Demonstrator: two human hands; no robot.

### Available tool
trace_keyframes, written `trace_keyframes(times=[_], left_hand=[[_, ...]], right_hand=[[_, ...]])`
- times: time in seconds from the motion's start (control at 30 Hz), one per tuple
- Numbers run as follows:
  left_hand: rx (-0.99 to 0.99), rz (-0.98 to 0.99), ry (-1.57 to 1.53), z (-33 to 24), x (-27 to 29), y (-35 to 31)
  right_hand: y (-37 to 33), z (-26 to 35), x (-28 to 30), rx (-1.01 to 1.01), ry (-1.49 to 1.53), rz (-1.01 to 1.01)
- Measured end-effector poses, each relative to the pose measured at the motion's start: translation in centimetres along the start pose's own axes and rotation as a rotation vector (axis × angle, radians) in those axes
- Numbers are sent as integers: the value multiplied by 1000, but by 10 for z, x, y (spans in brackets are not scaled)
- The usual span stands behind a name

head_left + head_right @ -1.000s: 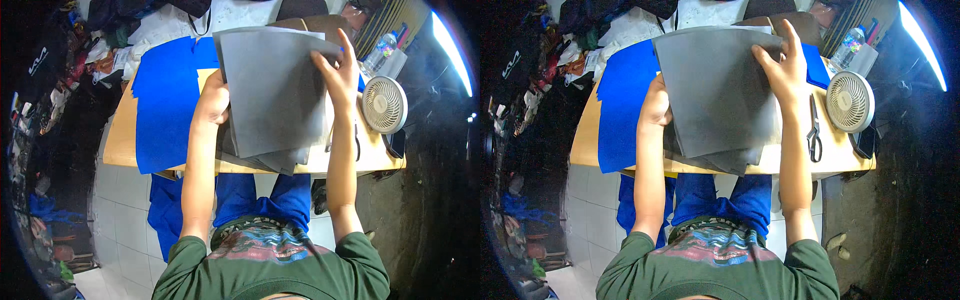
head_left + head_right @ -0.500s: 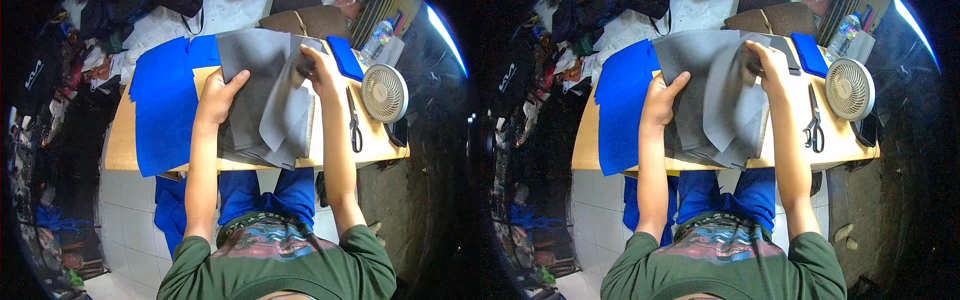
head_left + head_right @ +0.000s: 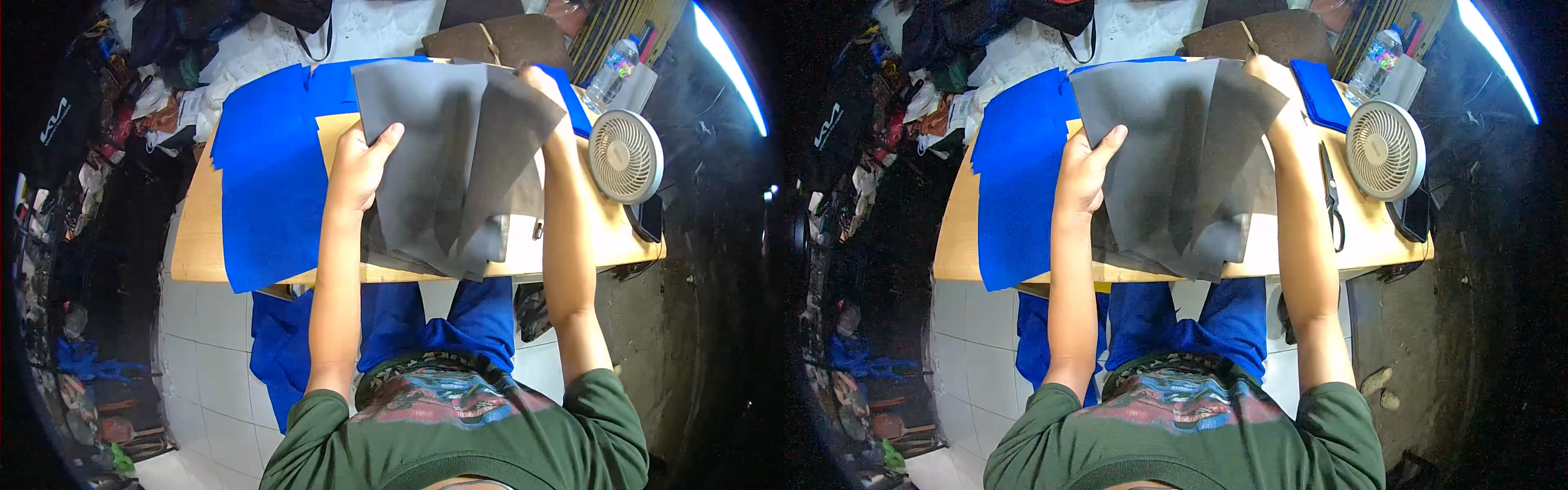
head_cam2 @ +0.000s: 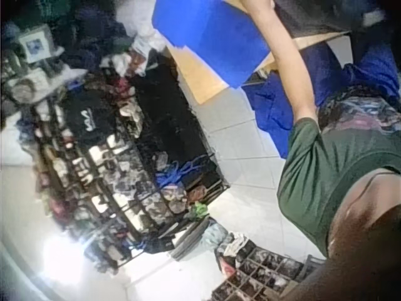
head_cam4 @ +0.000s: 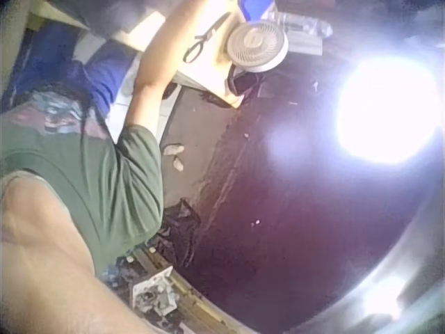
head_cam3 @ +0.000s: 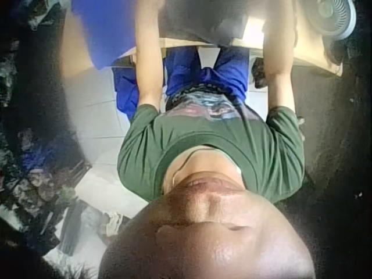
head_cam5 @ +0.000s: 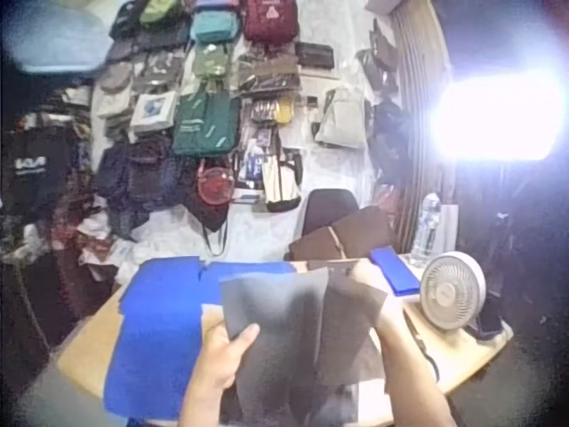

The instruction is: Sort and stack blue and grey fabric squares on a table.

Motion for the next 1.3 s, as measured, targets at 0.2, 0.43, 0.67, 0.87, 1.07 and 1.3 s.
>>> trace_keyframes(times=[0.2,0.43,0.67,0.87,1.07,1.3], left_hand=[[102,-97,1,1,3,-7],[108,-109,-69,2,12,-11],[118,11,-187,15,12,-8],[103,6,-130,10,10,-7],[143,-50,-132,7,13,-7],[-2,-99,180,1,17,-2]], right_hand=[[10,76,31,-39,-5,144],[1,59,11,56,302,64],[-17,1,-59,-382,1218,243],[-22,1,-75,-414,1406,314],[-18,-7,-74,-428,1280,152],[-17,5,-46,-222,880,-131]])
Point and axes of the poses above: each hand's wrist, its own y-axis towards the middle knuckle, its own x-axis out of the back of the hand, z = x × y, the point moved 6 cm from there along y, towards the middle knuckle, and after that the axes turned 7 degrees about y, right-handed, at the moved point
